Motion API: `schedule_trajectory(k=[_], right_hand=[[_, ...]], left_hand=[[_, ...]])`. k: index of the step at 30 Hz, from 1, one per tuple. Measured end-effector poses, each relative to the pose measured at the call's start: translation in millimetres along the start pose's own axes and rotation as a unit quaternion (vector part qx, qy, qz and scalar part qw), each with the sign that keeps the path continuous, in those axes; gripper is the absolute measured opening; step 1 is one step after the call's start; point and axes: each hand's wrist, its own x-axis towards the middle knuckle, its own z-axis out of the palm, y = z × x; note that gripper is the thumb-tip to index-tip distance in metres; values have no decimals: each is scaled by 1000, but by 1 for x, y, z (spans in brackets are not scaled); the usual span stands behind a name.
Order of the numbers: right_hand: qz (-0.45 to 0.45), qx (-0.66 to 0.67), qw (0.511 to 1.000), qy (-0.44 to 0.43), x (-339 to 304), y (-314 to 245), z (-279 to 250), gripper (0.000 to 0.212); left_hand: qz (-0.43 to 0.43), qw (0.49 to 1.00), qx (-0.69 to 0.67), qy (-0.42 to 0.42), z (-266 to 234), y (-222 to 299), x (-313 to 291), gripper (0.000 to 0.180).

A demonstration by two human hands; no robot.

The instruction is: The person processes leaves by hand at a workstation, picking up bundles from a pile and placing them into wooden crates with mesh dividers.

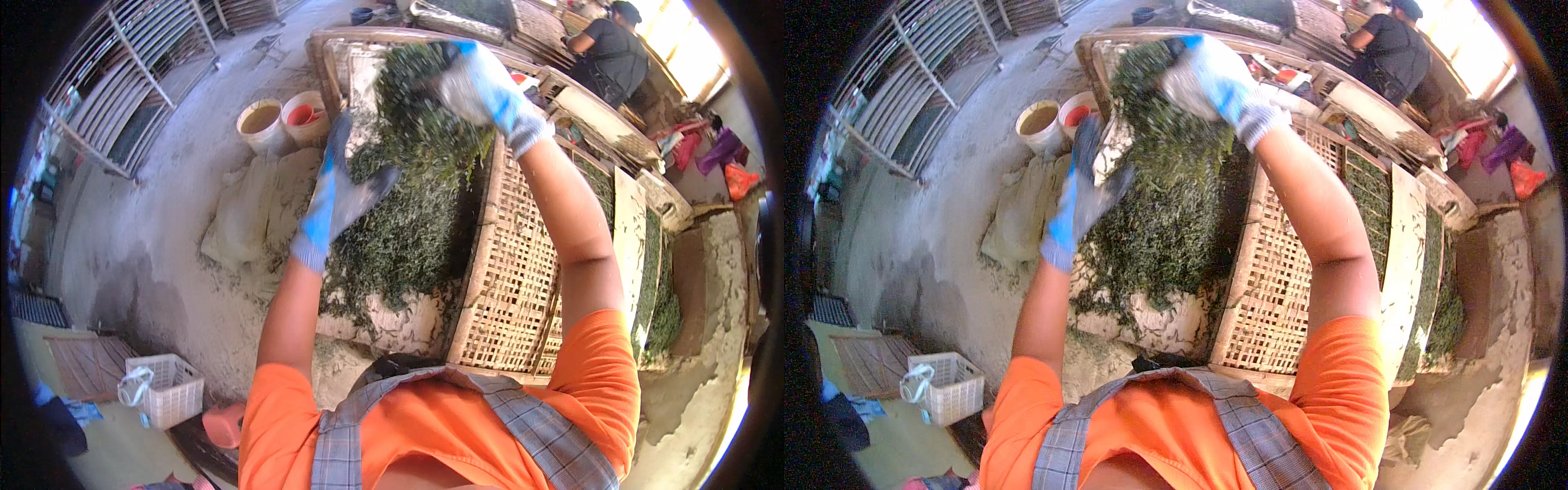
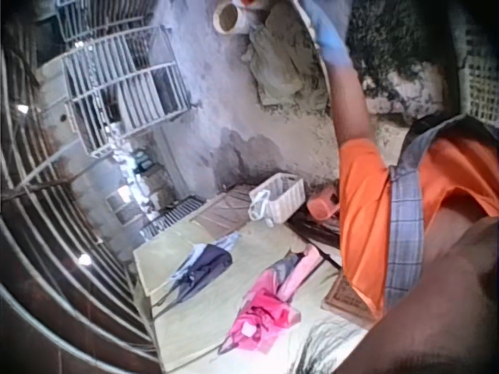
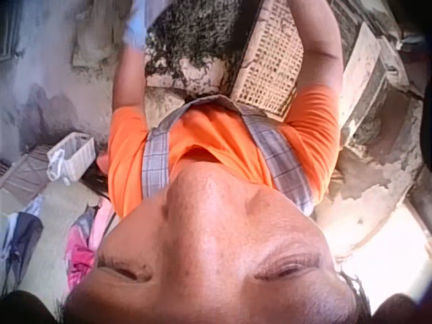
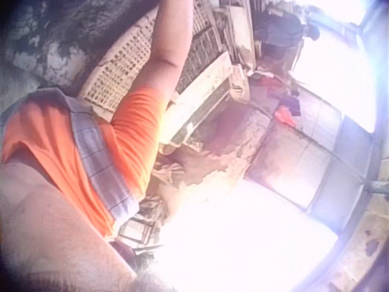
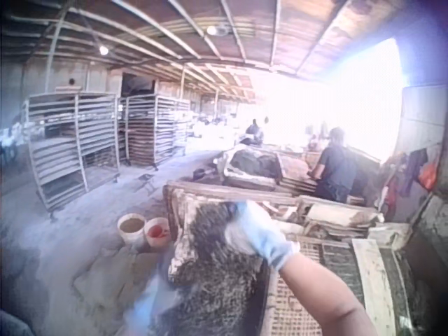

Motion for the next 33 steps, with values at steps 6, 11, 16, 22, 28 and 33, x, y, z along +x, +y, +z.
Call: schedule_trajectory(k=[6, 11, 16, 22, 28, 33], right_hand=[[76, 182, 974, 111, 24, 23, 49, 17], [294, 366, 848, 247, 13, -98, 175, 73], [22, 11, 996, -89, 24, -271, 231, 62], [-91, 20, 987, -134, 138, -311, 239, 57], [-94, 264, 941, -188, 248, -295, 260, 70], [-139, 290, 921, -222, 224, -300, 242, 60]], left_hand=[[-129, 950, 242, -148, 23, -54, 79, 48], [-39, 955, 275, 101, -8, -68, 99, 17], [117, 954, 276, -13, 32, 18, 55, 17], [107, 919, 377, 37, 4, 45, -10, 30], [72, 940, 262, 206, -43, -24, -44, 35], [-2, 957, 237, 165, -59, -19, -68, 38]])
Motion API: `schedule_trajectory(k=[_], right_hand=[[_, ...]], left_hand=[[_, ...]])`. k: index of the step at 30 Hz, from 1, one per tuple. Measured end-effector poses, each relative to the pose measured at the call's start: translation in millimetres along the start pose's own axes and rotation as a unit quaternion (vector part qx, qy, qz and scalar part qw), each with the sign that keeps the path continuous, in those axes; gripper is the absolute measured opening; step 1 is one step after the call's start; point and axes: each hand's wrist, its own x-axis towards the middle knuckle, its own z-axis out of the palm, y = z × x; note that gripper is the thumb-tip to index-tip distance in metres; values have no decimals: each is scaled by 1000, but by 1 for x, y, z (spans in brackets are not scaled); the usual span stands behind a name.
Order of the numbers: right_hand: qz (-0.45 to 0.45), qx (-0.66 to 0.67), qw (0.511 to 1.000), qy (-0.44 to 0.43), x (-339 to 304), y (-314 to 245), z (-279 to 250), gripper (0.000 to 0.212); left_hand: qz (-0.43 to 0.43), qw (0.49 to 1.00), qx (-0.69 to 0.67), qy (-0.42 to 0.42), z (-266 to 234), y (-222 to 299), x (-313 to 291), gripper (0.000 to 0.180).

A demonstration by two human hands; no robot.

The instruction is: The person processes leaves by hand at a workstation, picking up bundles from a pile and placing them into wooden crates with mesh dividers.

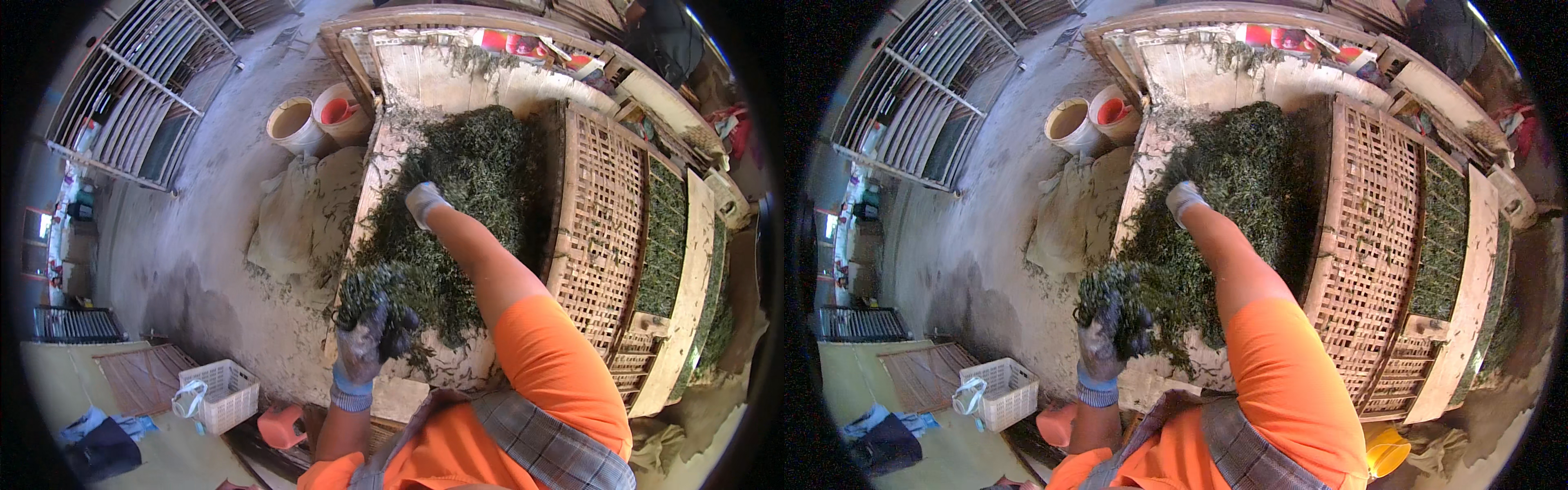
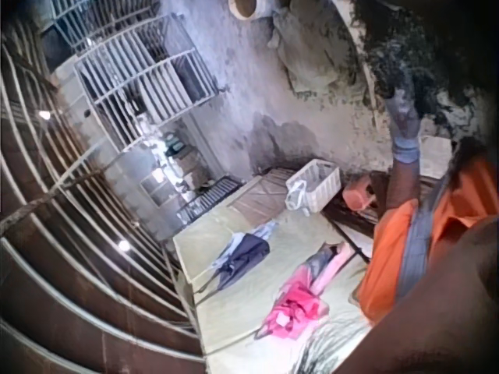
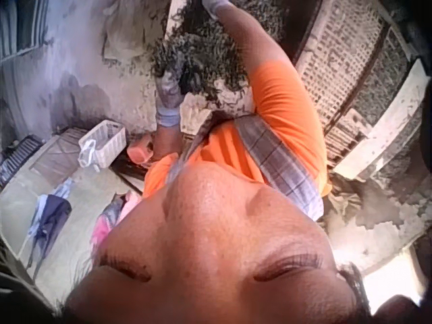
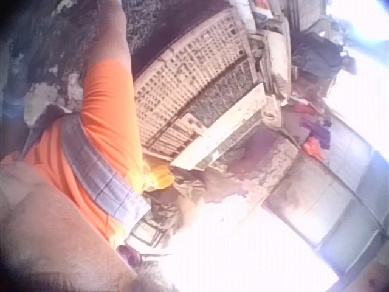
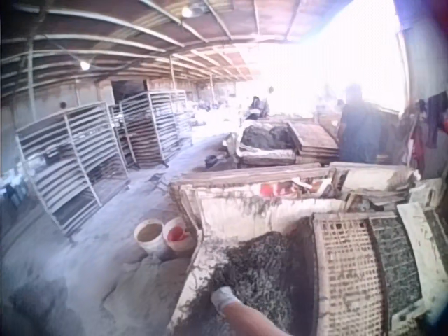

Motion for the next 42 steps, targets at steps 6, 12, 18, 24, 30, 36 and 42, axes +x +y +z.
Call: schedule_trajectory(k=[6, 12, 18, 24, 30, 36, 42], right_hand=[[153, 276, 940, 132, -141, 28, -23, 31], [185, 306, 888, 289, -231, 45, -56, 37], [140, 230, 837, 476, -348, 36, -129, 40], [142, 81, 860, 484, -431, 25, -243, 25], [140, 139, 910, 365, -418, 21, -276, 32], [-35, 277, 725, 629, -302, 34, -96, 36], [100, 301, 916, 247, -316, -42, 93, 45]], left_hand=[[-63, 970, -229, -58, -30, -32, -5, 38], [76, 995, 50, -43, -48, -83, 19, 30], [-17, 991, -120, -59, -30, -27, 35, 31], [332, 850, 295, -282, -4, 65, 72, 40], [-44, 944, -9, -326, 54, -13, 159, 33], [-49, 988, 54, -135, 89, -71, 117, 24], [-95, 991, -42, -87, 82, -51, 105, 13]])
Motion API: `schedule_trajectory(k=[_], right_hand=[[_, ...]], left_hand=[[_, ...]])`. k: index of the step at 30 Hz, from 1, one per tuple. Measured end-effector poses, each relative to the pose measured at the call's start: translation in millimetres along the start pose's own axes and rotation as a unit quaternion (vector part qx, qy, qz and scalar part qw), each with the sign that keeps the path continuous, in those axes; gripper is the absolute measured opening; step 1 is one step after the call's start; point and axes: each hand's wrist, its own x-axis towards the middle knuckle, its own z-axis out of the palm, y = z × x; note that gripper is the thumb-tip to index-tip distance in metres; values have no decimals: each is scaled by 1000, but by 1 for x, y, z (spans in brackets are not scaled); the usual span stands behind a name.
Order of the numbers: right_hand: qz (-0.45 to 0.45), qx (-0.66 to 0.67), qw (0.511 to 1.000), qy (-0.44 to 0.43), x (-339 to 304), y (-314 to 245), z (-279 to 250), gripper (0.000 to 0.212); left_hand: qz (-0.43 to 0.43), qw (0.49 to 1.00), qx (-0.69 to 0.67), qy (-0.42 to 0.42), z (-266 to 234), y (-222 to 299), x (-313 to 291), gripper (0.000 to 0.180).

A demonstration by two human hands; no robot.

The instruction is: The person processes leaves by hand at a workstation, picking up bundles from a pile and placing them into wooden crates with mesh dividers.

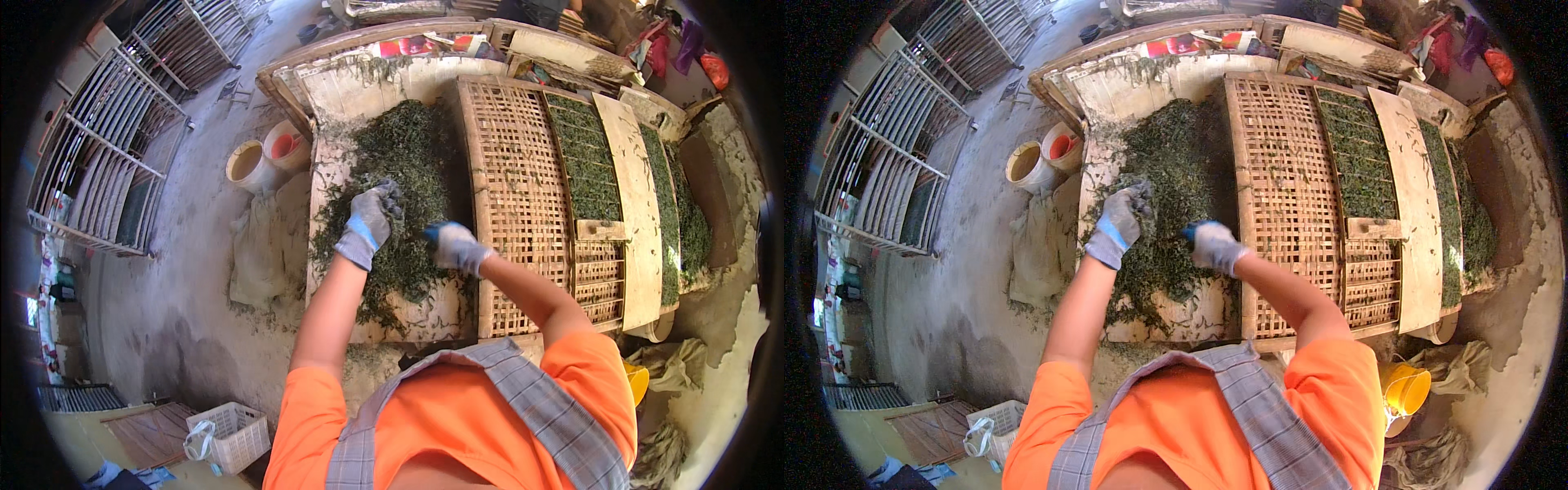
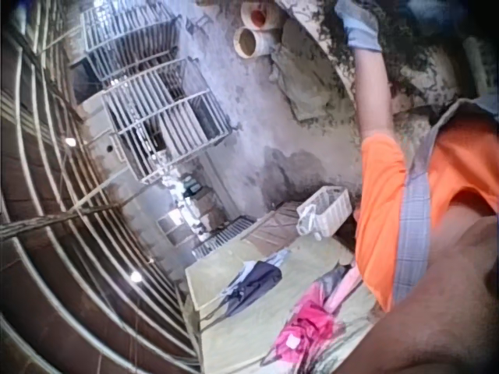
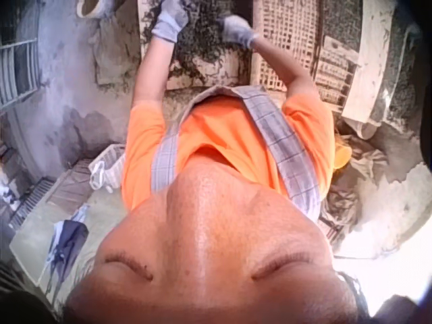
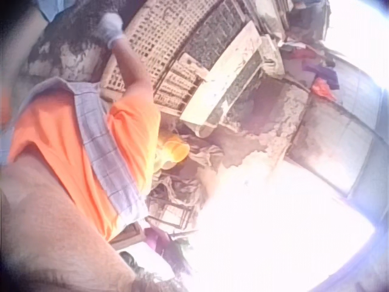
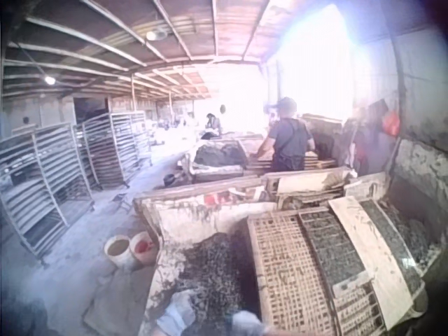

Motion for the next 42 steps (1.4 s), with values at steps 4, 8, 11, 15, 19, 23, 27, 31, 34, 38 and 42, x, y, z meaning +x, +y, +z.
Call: schedule_trajectory(k=[4, 8, 11, 15, 19, 23, 27, 31, 34, 38, 42], right_hand=[[-103, 59, 980, 159, 35, -53, -22, 81], [-42, -45, 991, 115, 72, -25, 8, 78], [23, -27, 999, -4, 23, 5, 89, 78], [-32, 366, 930, -11, -50, 8, 32, 49], [-103, 952, 274, -86, -104, 37, -26, 51], [-58, 972, 228, 22, -169, 95, -38, 70], [-25, 916, 363, 167, -284, 235, -25, 45], [188, 756, 596, 196, -370, 334, -55, 38], [215, 693, 664, 182, -380, 379, -56, 29], [351, 513, 765, 165, -328, 427, 28, 31], [372, 357, 828, 221, -332, 395, 6, 42]], left_hand=[[-86, 988, -60, -114, -16, 8, 25, 14], [-31, 979, -30, -199, 43, 88, -2, 15], [98, 975, -15, -200, 93, 123, -59, 22], [95, 956, 72, -268, 98, 113, -92, 32], [33, 939, 203, -277, 142, -17, -130, 36], [-65, 931, 258, -251, 159, -161, -127, 22], [-214, 951, 136, -179, 255, -271, -150, 15], [-276, 875, 148, -370, 304, -328, -115, 29], [-303, 882, 120, -341, 318, -323, -83, 30], [-310, 902, 263, -144, 291, -303, -45, 36], [-240, 717, 654, 10, 338, -318, -67, 43]])
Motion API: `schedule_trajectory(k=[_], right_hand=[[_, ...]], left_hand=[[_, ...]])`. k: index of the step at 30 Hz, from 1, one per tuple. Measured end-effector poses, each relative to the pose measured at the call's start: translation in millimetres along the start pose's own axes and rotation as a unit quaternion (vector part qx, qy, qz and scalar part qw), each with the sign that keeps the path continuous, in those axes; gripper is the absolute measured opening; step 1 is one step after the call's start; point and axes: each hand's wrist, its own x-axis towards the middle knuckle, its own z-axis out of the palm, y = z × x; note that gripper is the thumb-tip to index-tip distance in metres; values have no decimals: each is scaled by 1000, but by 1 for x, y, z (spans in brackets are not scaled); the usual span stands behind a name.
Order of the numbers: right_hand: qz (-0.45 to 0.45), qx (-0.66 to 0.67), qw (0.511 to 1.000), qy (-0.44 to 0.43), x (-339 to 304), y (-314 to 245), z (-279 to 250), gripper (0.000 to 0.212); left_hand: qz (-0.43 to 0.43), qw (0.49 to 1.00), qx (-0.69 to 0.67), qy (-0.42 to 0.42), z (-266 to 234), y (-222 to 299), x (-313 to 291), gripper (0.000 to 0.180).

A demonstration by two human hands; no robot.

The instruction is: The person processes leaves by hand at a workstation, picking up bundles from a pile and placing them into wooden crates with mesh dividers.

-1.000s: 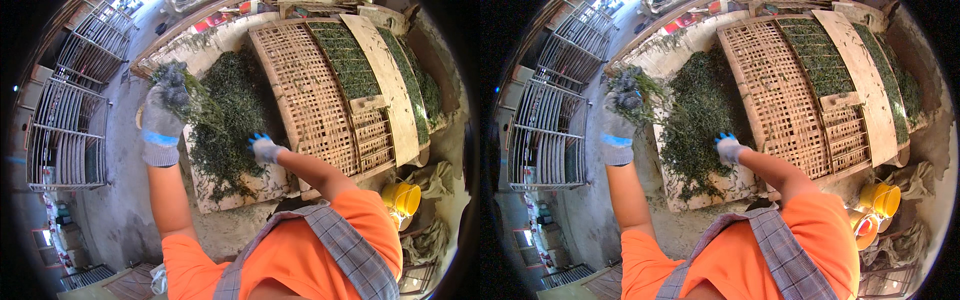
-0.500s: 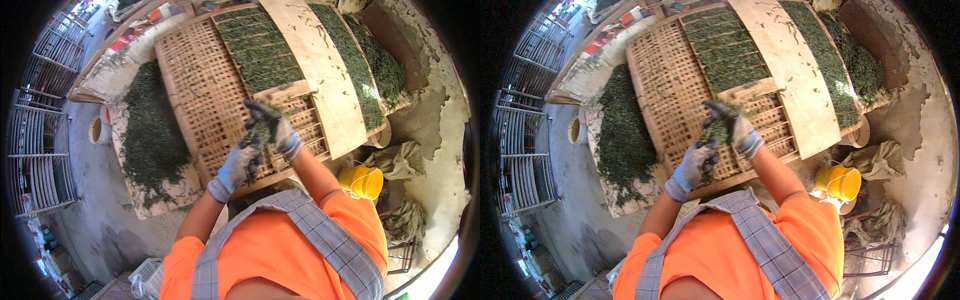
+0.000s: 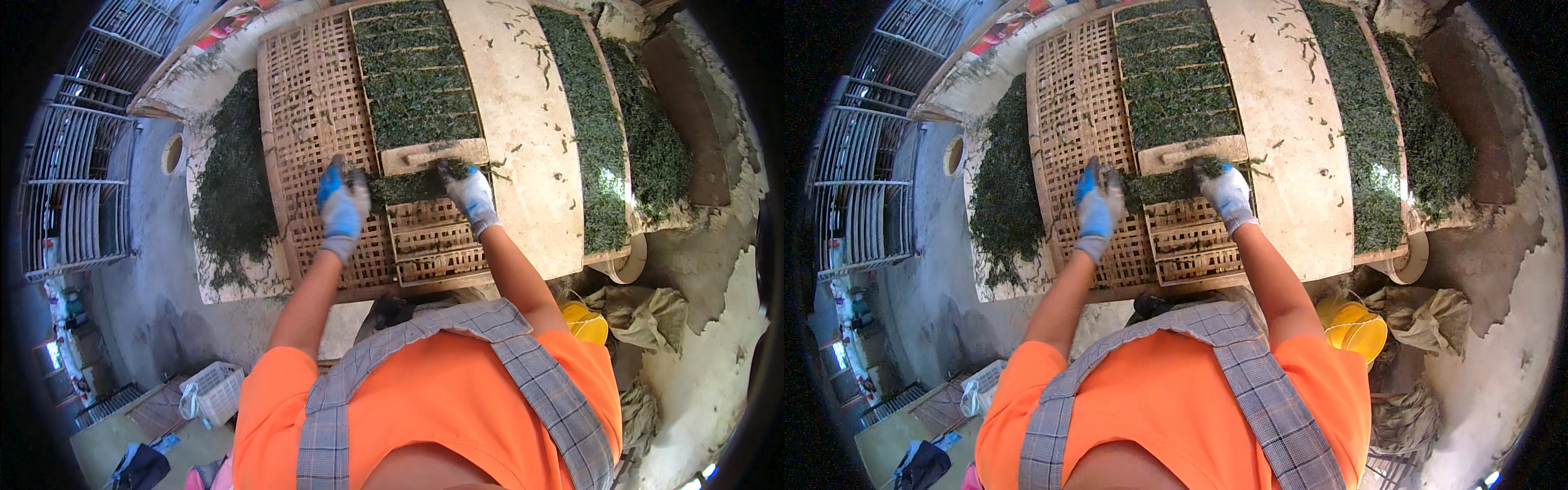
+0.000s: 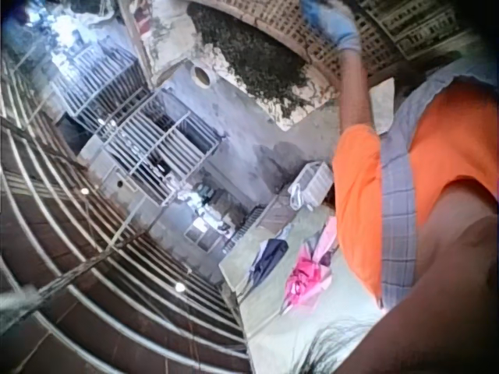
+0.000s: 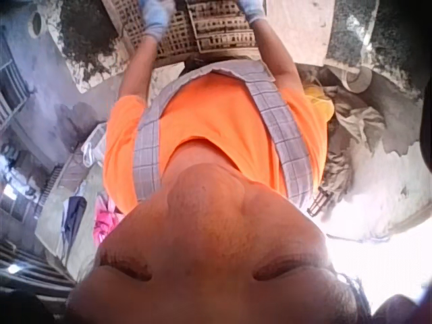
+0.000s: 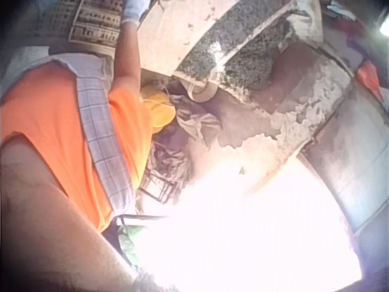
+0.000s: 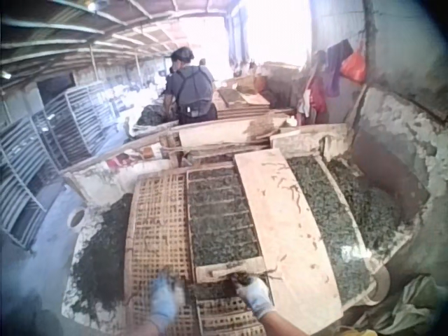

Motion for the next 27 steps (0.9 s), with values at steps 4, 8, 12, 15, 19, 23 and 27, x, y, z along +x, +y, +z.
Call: schedule_trajectory(k=[4, 8, 12, 15, 19, 23, 27], right_hand=[[-60, -234, 969, 55, -7, 3, -28, 29], [-53, -319, 941, 103, -6, 19, -47, 37], [25, -166, 962, 215, 7, 45, -55, 39], [-13, 42, 975, 220, 35, 95, -64, 37], [182, 404, 894, -63, 45, 85, -135, 47], [274, 172, 946, 10, 29, 53, -190, 59], [10, -263, 939, 221, -2, -47, -138, 31]], left_hand=[[122, 861, 416, 264, 73, -18, 40, 82], [131, 888, 350, 269, 86, -33, 58, 79], [78, 868, 417, 258, 88, -29, 60, 80], [113, 843, 398, 343, 104, -57, 104, 82], [82, 730, 562, 380, 106, -47, 86, 70], [373, 619, 615, 315, 112, -37, 78, 56], [520, 776, 337, 115, 68, -29, 46, 48]])
